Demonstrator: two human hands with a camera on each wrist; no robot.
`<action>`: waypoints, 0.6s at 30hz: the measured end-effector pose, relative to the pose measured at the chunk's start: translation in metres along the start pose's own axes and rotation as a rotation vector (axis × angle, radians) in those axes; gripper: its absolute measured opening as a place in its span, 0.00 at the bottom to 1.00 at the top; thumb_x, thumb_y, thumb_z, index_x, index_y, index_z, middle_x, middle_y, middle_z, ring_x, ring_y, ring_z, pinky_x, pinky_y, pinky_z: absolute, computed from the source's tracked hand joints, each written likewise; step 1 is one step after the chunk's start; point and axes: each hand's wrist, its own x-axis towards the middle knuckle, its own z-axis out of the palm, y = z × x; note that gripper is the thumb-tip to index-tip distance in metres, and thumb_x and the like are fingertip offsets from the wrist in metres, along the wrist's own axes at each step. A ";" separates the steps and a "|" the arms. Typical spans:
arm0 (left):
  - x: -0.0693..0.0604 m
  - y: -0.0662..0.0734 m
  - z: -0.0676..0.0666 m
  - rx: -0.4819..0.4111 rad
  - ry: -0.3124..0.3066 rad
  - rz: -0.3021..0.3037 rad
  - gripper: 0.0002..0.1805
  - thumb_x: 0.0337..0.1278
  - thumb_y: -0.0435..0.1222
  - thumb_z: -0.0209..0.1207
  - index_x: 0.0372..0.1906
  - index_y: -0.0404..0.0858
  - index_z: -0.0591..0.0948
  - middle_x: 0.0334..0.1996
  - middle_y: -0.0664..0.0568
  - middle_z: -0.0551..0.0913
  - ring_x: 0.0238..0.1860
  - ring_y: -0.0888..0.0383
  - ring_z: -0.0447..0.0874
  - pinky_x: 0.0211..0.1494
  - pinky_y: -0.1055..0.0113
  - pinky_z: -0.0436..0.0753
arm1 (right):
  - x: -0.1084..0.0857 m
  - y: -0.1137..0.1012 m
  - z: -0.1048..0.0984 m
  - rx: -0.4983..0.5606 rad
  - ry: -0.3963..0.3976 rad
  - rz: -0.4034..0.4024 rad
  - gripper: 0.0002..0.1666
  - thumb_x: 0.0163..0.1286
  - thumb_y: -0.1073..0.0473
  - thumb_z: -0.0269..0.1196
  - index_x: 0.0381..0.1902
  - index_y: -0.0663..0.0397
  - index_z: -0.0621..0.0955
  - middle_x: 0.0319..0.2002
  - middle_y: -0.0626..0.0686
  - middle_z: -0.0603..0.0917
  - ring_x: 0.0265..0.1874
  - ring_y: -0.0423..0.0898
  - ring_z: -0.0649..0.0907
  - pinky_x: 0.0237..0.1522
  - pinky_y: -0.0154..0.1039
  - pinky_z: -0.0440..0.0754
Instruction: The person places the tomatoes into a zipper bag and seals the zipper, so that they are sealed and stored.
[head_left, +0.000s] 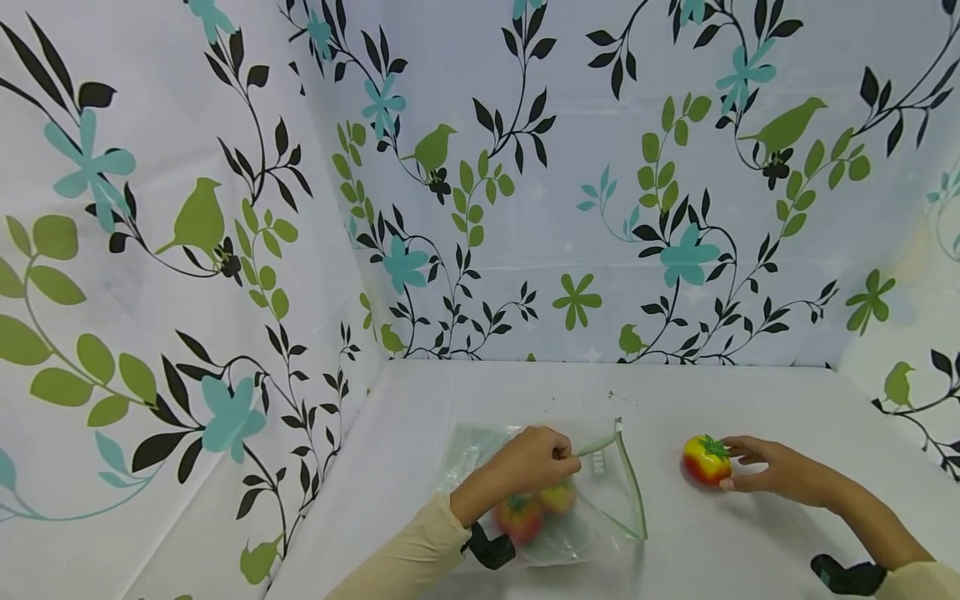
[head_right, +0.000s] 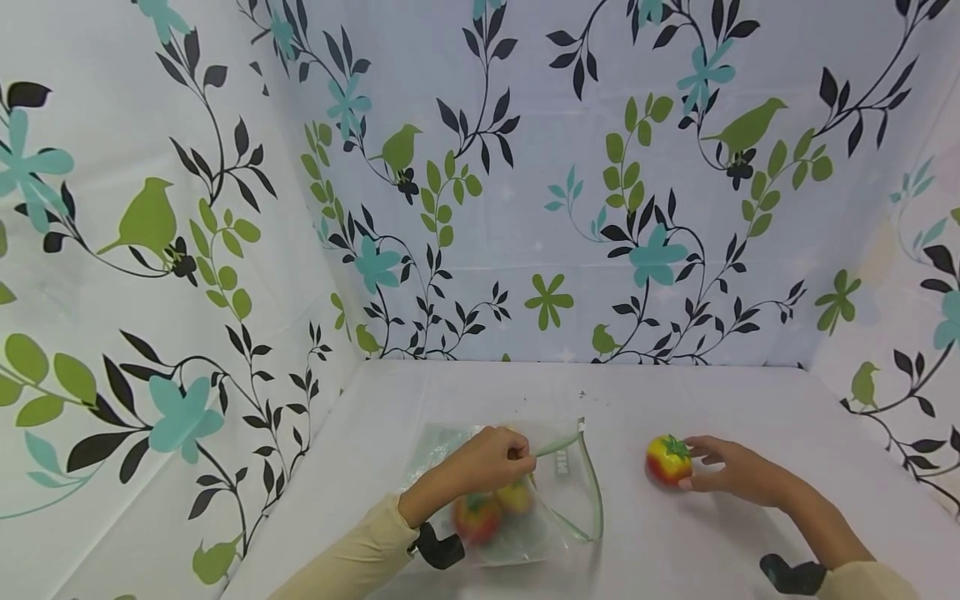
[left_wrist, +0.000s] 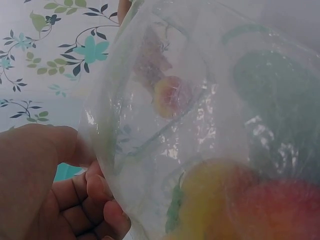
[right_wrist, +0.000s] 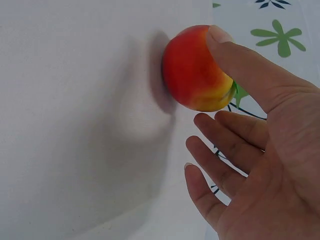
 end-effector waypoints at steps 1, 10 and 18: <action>0.000 0.000 0.000 -0.001 -0.001 0.000 0.23 0.64 0.38 0.61 0.14 0.48 0.67 0.12 0.66 0.61 0.18 0.68 0.59 0.25 0.73 0.60 | 0.000 0.001 0.001 0.003 0.002 -0.003 0.46 0.73 0.48 0.69 0.74 0.74 0.66 0.67 0.77 0.74 0.62 0.74 0.77 0.53 0.66 0.84; 0.000 -0.001 0.000 0.021 0.001 -0.011 0.22 0.64 0.40 0.60 0.15 0.48 0.68 0.13 0.66 0.60 0.18 0.69 0.59 0.25 0.73 0.60 | 0.002 0.001 0.004 -0.011 0.038 -0.024 0.44 0.74 0.48 0.68 0.72 0.75 0.68 0.65 0.75 0.76 0.61 0.70 0.79 0.54 0.66 0.84; 0.001 -0.002 0.001 0.017 -0.002 -0.009 0.22 0.64 0.39 0.60 0.14 0.48 0.67 0.12 0.66 0.60 0.17 0.69 0.58 0.25 0.73 0.60 | 0.006 0.005 0.008 0.010 0.048 -0.008 0.44 0.73 0.48 0.68 0.72 0.77 0.68 0.65 0.74 0.77 0.59 0.66 0.80 0.54 0.62 0.85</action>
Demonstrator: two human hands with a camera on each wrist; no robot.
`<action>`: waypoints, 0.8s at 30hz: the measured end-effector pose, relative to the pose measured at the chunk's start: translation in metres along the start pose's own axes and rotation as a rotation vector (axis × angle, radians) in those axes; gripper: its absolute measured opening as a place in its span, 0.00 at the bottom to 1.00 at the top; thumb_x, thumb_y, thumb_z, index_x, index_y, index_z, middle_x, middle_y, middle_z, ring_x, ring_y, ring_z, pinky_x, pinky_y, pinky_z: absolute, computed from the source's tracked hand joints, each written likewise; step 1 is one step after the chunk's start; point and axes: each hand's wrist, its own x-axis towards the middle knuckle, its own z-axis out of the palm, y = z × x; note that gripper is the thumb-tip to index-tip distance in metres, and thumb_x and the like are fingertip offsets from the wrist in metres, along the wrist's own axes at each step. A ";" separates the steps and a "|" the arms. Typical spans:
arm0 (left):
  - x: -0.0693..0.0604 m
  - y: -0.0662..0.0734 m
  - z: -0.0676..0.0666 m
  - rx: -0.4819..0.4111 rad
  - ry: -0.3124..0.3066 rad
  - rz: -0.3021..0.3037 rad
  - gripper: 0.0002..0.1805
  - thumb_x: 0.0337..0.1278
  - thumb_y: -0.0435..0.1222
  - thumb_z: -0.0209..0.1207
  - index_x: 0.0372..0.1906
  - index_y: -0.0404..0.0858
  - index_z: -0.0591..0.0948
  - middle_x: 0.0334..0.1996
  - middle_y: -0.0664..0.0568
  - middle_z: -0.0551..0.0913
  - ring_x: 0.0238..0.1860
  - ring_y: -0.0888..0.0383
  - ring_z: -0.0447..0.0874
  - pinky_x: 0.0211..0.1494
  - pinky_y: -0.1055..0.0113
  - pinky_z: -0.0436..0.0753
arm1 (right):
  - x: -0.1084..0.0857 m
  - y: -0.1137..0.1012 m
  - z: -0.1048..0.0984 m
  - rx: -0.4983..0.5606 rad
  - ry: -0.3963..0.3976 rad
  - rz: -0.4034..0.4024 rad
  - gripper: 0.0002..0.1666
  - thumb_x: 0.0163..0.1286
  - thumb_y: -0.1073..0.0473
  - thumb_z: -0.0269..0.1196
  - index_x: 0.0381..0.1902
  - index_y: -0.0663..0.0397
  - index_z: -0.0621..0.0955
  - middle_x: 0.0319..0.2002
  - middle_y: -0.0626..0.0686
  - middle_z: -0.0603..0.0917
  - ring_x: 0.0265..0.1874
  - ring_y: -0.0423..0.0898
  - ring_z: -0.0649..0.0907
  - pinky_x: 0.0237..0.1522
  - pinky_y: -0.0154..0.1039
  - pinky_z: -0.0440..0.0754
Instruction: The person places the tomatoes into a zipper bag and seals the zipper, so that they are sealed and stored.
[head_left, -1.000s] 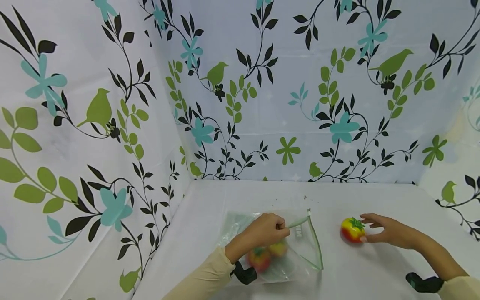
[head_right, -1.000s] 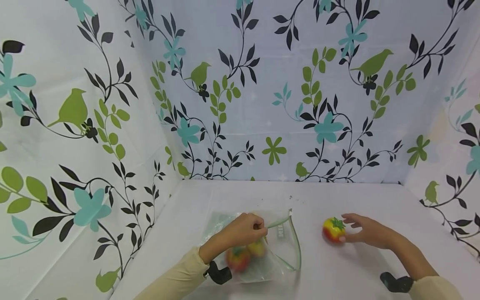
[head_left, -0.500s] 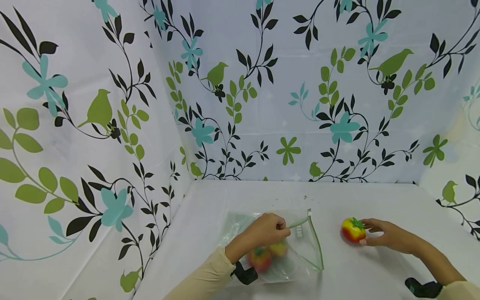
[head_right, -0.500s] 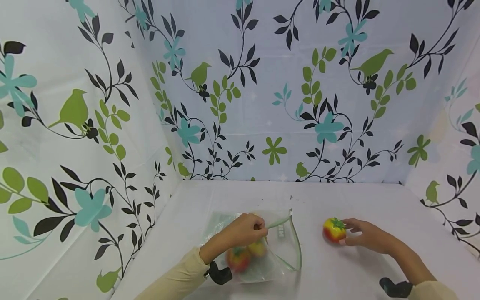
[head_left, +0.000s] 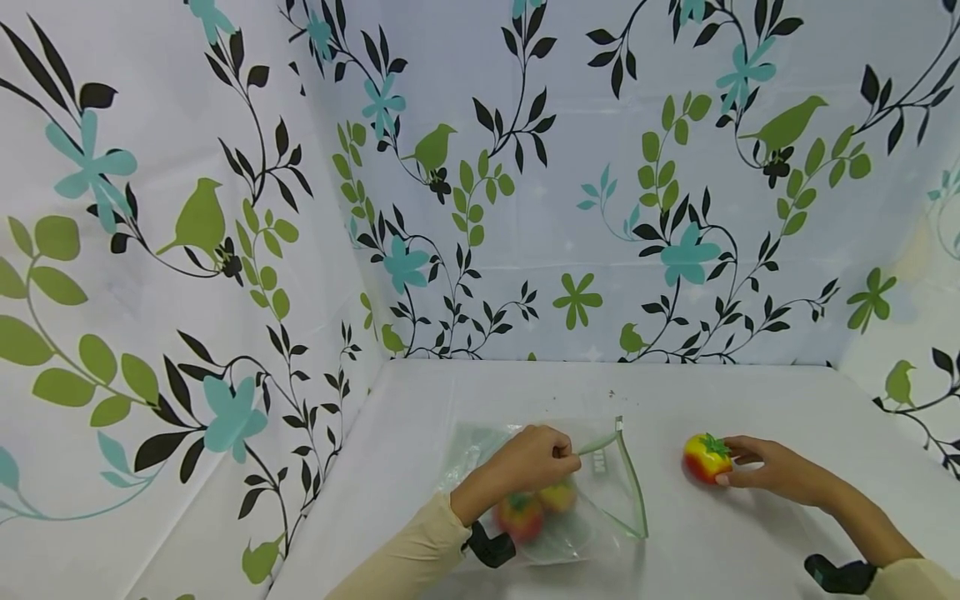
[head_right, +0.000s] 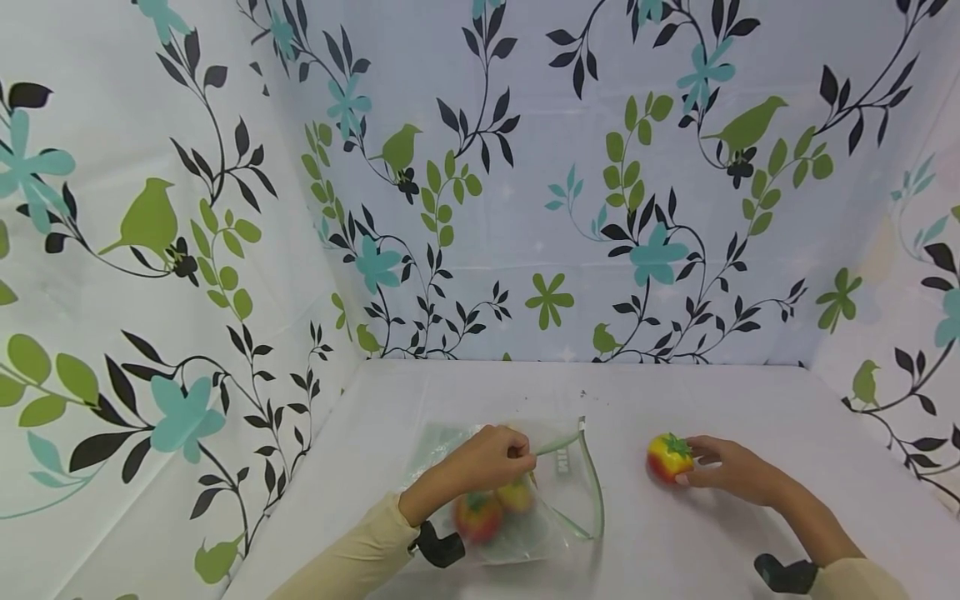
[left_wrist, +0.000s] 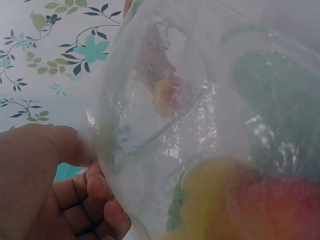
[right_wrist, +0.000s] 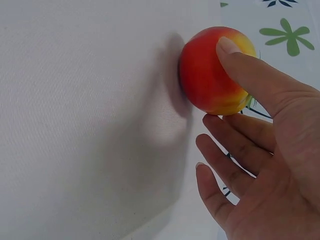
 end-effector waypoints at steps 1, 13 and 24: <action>0.000 0.000 0.000 0.001 0.001 0.001 0.22 0.64 0.39 0.60 0.14 0.48 0.67 0.12 0.66 0.60 0.17 0.69 0.58 0.25 0.73 0.60 | 0.000 0.000 0.000 0.001 0.002 0.003 0.44 0.74 0.48 0.68 0.72 0.77 0.68 0.65 0.74 0.77 0.59 0.66 0.80 0.54 0.62 0.85; -0.001 0.002 -0.001 0.010 0.004 -0.006 0.21 0.63 0.40 0.60 0.15 0.48 0.68 0.12 0.66 0.61 0.17 0.69 0.59 0.24 0.73 0.60 | 0.002 0.004 0.004 0.013 0.026 -0.001 0.44 0.72 0.49 0.70 0.71 0.77 0.69 0.65 0.73 0.78 0.59 0.65 0.81 0.54 0.58 0.86; -0.001 0.002 -0.001 -0.016 0.007 -0.012 0.21 0.63 0.38 0.61 0.14 0.48 0.70 0.12 0.66 0.62 0.17 0.68 0.60 0.24 0.73 0.60 | -0.001 -0.009 0.009 0.021 0.050 -0.011 0.43 0.71 0.48 0.71 0.70 0.75 0.71 0.64 0.73 0.78 0.59 0.65 0.81 0.53 0.60 0.86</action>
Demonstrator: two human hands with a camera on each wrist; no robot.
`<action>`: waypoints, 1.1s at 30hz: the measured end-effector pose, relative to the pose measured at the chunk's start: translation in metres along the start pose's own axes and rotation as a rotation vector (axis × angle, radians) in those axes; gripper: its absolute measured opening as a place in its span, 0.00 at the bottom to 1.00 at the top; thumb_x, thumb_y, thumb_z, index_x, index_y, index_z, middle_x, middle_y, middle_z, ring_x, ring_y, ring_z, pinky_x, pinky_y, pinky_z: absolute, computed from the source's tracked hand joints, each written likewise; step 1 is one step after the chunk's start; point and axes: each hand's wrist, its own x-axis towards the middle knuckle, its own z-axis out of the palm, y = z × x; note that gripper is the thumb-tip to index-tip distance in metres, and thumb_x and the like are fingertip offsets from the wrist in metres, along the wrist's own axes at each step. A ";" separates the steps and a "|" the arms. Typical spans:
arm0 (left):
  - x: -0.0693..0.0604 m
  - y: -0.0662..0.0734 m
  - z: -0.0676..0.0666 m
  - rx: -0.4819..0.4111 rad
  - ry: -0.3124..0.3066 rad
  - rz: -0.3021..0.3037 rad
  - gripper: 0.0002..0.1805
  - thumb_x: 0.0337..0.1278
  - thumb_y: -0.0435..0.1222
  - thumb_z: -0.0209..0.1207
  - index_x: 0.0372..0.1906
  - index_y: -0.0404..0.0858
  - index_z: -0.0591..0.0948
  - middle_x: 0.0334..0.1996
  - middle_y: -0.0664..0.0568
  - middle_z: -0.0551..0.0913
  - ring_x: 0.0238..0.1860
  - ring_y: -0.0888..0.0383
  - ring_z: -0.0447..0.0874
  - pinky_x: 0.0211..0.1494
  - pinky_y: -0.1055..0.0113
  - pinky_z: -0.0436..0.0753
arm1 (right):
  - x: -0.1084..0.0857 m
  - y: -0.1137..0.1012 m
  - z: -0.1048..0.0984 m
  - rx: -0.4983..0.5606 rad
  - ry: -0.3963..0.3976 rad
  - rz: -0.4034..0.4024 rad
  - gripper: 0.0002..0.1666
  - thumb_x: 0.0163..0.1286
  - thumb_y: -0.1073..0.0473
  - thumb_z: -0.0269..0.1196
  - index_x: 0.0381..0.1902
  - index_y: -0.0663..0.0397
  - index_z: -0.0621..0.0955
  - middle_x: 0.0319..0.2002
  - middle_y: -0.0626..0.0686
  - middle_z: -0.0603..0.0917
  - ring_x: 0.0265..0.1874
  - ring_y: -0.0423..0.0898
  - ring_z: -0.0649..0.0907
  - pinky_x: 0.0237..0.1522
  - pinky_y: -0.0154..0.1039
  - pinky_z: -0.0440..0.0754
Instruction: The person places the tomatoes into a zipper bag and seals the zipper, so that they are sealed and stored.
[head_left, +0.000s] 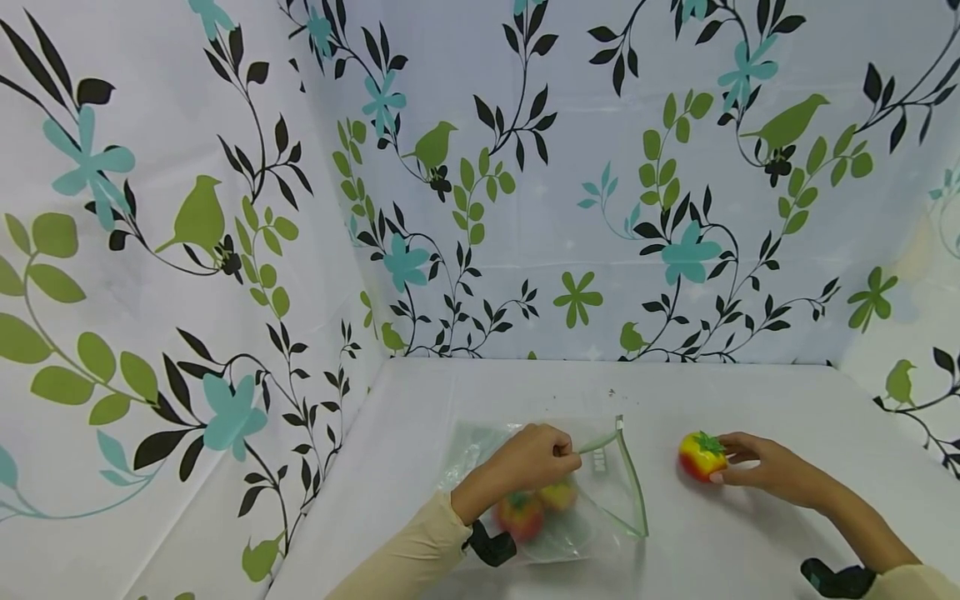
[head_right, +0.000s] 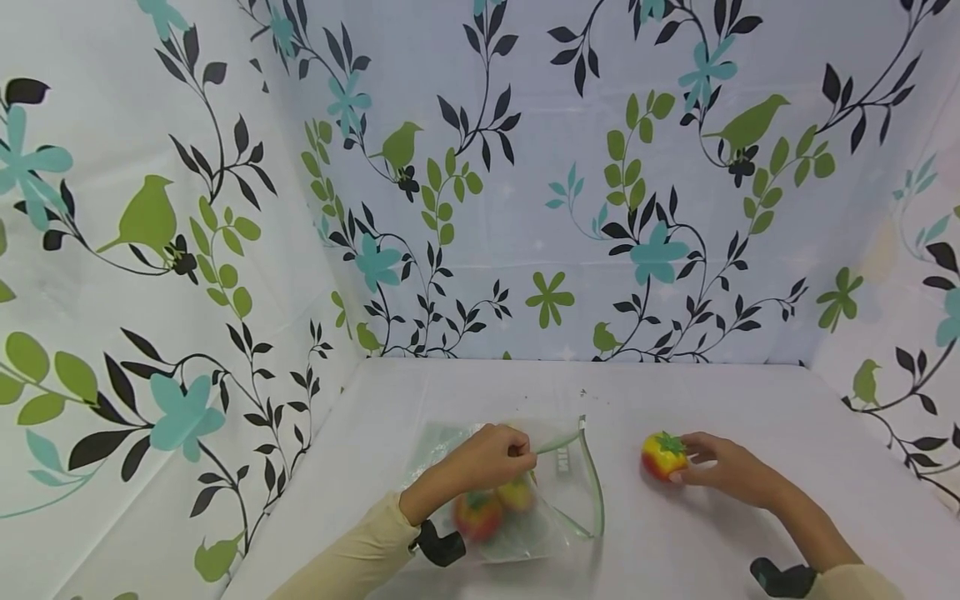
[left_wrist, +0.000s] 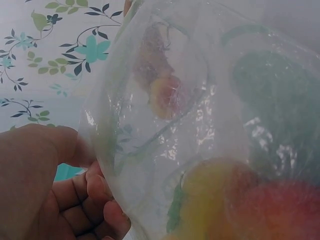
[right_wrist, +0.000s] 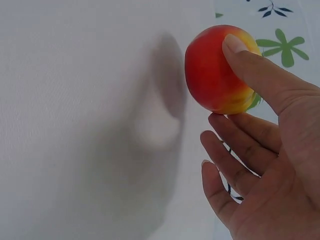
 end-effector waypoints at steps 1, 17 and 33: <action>0.000 0.000 0.000 0.001 -0.001 0.001 0.21 0.63 0.38 0.61 0.14 0.48 0.69 0.12 0.66 0.62 0.17 0.68 0.59 0.24 0.73 0.60 | 0.000 -0.002 0.001 -0.001 0.002 -0.007 0.43 0.71 0.48 0.71 0.70 0.74 0.71 0.64 0.73 0.79 0.58 0.65 0.82 0.53 0.60 0.86; 0.000 -0.003 0.000 0.013 -0.005 0.003 0.21 0.65 0.40 0.60 0.15 0.49 0.70 0.12 0.66 0.61 0.16 0.68 0.58 0.24 0.73 0.60 | -0.002 -0.047 0.012 -0.032 0.017 -0.111 0.41 0.67 0.48 0.75 0.69 0.67 0.74 0.61 0.66 0.82 0.54 0.57 0.84 0.47 0.45 0.89; 0.001 -0.002 -0.001 0.008 -0.023 -0.005 0.21 0.66 0.40 0.60 0.15 0.48 0.70 0.13 0.64 0.61 0.16 0.67 0.58 0.24 0.73 0.61 | 0.001 -0.089 0.045 -0.035 -0.029 -0.177 0.40 0.62 0.47 0.78 0.66 0.60 0.78 0.56 0.55 0.85 0.50 0.53 0.83 0.45 0.36 0.85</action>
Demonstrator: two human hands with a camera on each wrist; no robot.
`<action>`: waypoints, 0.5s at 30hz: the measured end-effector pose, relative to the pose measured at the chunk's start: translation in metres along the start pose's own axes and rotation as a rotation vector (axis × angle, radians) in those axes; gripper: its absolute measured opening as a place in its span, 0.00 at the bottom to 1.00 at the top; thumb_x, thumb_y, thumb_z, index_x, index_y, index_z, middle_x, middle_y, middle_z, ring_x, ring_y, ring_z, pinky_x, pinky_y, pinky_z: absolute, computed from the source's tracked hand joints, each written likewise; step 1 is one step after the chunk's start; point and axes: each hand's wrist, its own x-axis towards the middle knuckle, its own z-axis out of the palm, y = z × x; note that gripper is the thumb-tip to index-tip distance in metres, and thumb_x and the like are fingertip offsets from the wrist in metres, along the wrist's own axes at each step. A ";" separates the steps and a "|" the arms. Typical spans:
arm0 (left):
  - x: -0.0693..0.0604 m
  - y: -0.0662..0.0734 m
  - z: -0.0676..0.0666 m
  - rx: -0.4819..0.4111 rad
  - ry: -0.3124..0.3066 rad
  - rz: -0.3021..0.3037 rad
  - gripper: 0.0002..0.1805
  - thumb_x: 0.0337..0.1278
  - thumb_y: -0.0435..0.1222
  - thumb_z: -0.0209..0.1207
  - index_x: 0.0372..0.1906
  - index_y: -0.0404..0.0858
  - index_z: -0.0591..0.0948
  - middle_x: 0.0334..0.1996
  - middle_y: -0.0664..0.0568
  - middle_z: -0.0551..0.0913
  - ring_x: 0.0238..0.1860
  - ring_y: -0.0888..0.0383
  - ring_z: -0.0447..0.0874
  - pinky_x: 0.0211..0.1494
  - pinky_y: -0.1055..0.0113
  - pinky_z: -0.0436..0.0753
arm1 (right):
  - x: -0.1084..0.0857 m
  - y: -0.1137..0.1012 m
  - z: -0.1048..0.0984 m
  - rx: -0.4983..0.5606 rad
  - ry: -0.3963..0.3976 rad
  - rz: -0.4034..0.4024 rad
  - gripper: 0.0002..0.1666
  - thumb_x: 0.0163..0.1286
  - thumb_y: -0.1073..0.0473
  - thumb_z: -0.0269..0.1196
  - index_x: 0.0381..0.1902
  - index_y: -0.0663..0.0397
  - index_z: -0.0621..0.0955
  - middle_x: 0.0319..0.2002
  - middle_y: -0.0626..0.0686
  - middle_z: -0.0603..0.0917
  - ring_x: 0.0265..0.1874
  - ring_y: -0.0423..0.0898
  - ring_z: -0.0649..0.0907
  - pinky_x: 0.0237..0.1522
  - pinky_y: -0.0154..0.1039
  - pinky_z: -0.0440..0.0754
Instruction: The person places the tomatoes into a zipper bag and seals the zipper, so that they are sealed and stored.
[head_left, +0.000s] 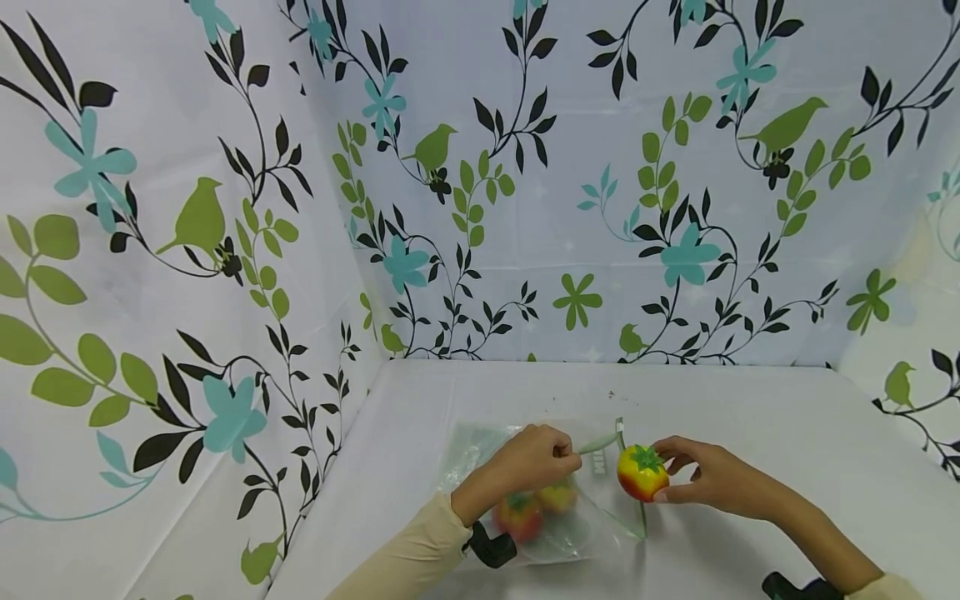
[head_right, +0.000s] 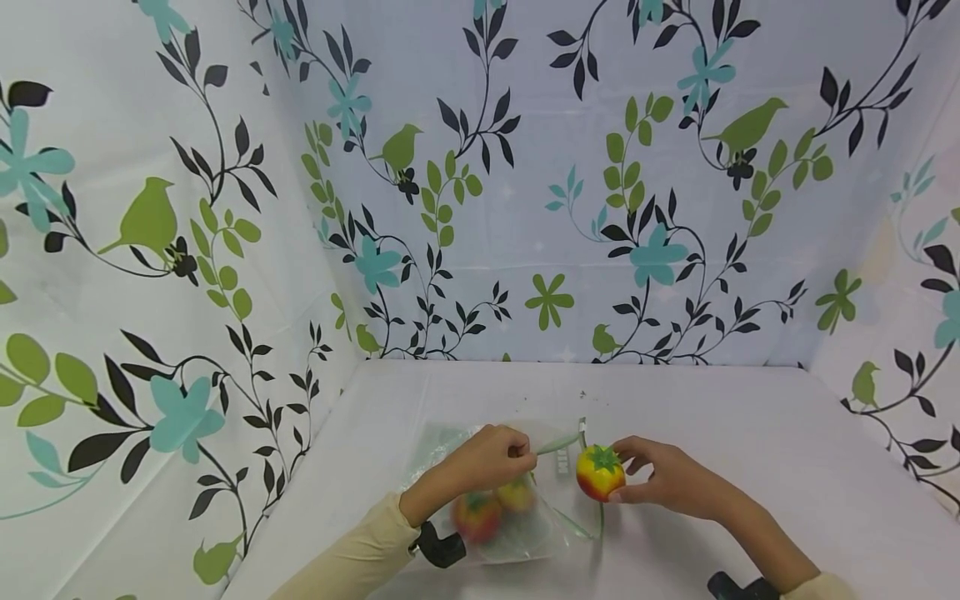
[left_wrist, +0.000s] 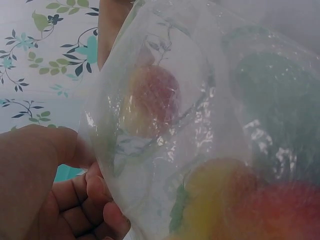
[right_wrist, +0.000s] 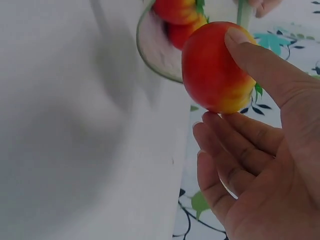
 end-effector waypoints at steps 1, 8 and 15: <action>0.000 0.000 0.000 0.001 0.000 -0.001 0.21 0.66 0.40 0.60 0.15 0.48 0.70 0.13 0.64 0.61 0.16 0.67 0.58 0.24 0.73 0.60 | 0.001 -0.001 0.003 0.002 -0.005 -0.004 0.40 0.62 0.46 0.78 0.66 0.59 0.78 0.56 0.55 0.85 0.50 0.53 0.83 0.45 0.36 0.85; 0.000 0.000 0.001 0.003 -0.001 0.009 0.22 0.66 0.40 0.60 0.15 0.48 0.70 0.13 0.64 0.60 0.16 0.67 0.58 0.24 0.73 0.60 | 0.011 -0.009 0.022 0.005 -0.034 -0.055 0.40 0.63 0.44 0.77 0.65 0.60 0.79 0.55 0.54 0.86 0.47 0.48 0.84 0.43 0.32 0.84; 0.000 0.000 0.001 -0.014 -0.014 0.000 0.20 0.66 0.39 0.59 0.16 0.47 0.71 0.13 0.63 0.62 0.16 0.66 0.60 0.23 0.73 0.61 | 0.019 -0.017 0.035 0.029 -0.029 -0.098 0.40 0.62 0.45 0.78 0.64 0.61 0.79 0.52 0.52 0.86 0.45 0.45 0.84 0.43 0.36 0.86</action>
